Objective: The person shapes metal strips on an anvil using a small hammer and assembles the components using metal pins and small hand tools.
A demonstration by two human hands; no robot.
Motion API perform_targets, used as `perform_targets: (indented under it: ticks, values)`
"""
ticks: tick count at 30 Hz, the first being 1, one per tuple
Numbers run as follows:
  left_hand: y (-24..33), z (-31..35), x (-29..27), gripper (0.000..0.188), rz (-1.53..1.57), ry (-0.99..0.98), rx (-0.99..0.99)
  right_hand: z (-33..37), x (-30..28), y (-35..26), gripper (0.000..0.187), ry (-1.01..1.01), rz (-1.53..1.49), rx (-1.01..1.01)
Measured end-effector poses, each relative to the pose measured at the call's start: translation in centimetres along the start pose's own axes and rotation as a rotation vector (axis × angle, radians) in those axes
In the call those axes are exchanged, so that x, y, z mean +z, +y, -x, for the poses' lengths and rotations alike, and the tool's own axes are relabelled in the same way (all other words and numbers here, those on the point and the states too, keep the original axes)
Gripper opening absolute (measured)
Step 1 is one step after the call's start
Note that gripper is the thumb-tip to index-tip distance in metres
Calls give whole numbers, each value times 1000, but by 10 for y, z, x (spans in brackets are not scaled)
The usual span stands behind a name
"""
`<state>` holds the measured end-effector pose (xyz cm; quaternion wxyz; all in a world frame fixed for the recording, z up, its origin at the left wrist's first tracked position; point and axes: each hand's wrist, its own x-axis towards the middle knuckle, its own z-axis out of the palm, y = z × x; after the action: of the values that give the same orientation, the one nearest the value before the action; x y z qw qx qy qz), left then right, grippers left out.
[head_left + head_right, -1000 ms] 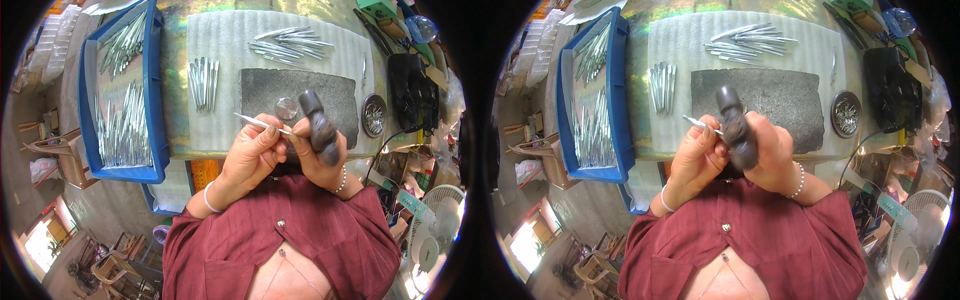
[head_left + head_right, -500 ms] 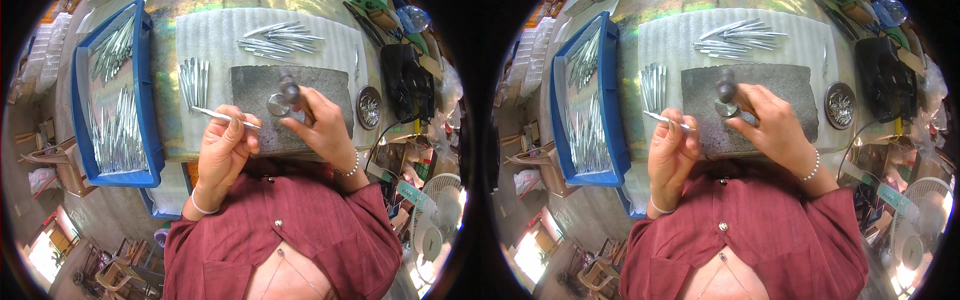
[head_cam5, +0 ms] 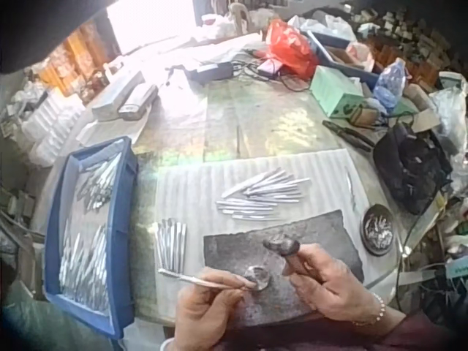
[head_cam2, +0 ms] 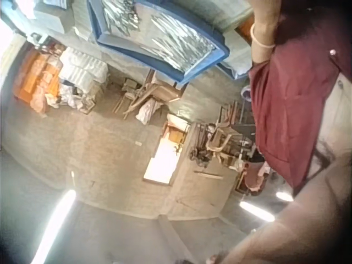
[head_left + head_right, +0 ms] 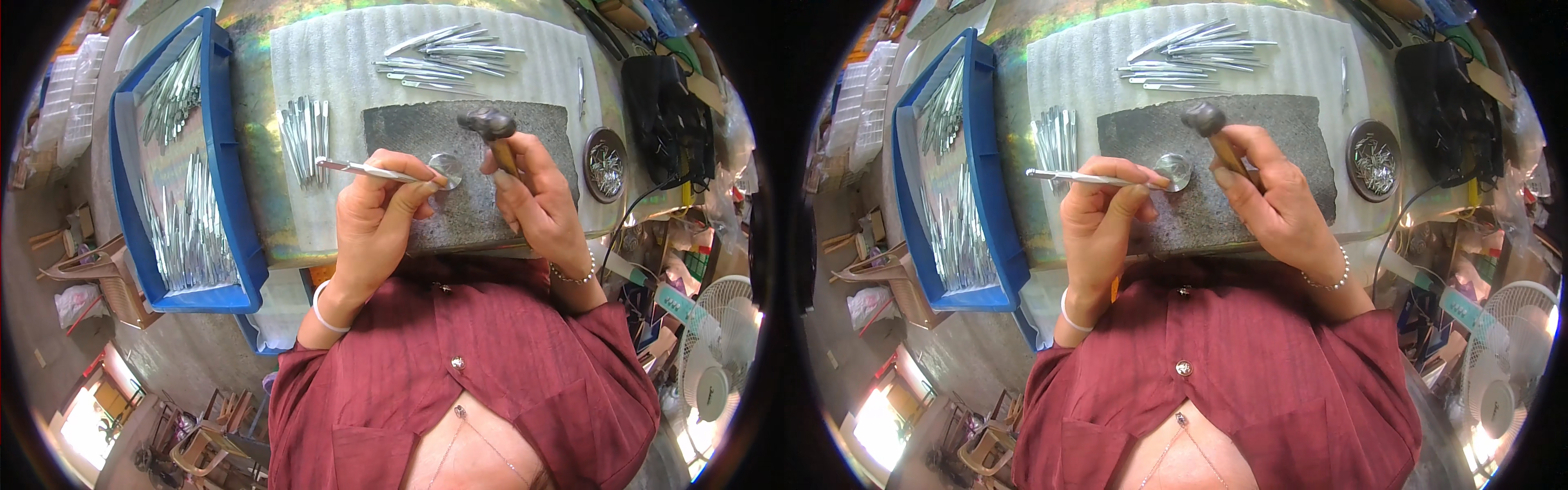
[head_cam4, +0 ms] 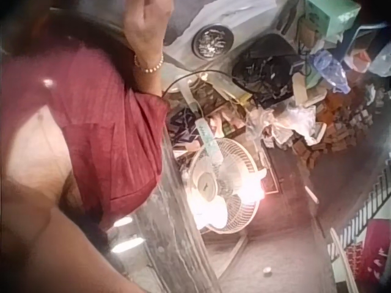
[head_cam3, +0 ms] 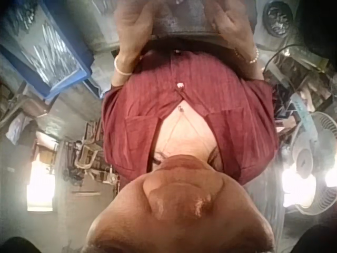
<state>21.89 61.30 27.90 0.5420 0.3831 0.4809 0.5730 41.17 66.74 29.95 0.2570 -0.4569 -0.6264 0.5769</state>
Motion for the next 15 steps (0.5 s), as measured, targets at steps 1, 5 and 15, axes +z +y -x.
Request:
perform_targets:
  ticks: [1, 5, 15]
  values:
    - [-1, -2, 1, 10, 0, -6, -4, 4, -1, 1, 37, -18, -140, 19]
    - [-2, -5, 2, 8, -173, 14, 72, 12, -11, 5, 42, -82, -246, 90]
    - [-5, -5, 5, 8, -287, 24, 129, 8, -10, 7, 28, -16, -1, -15]
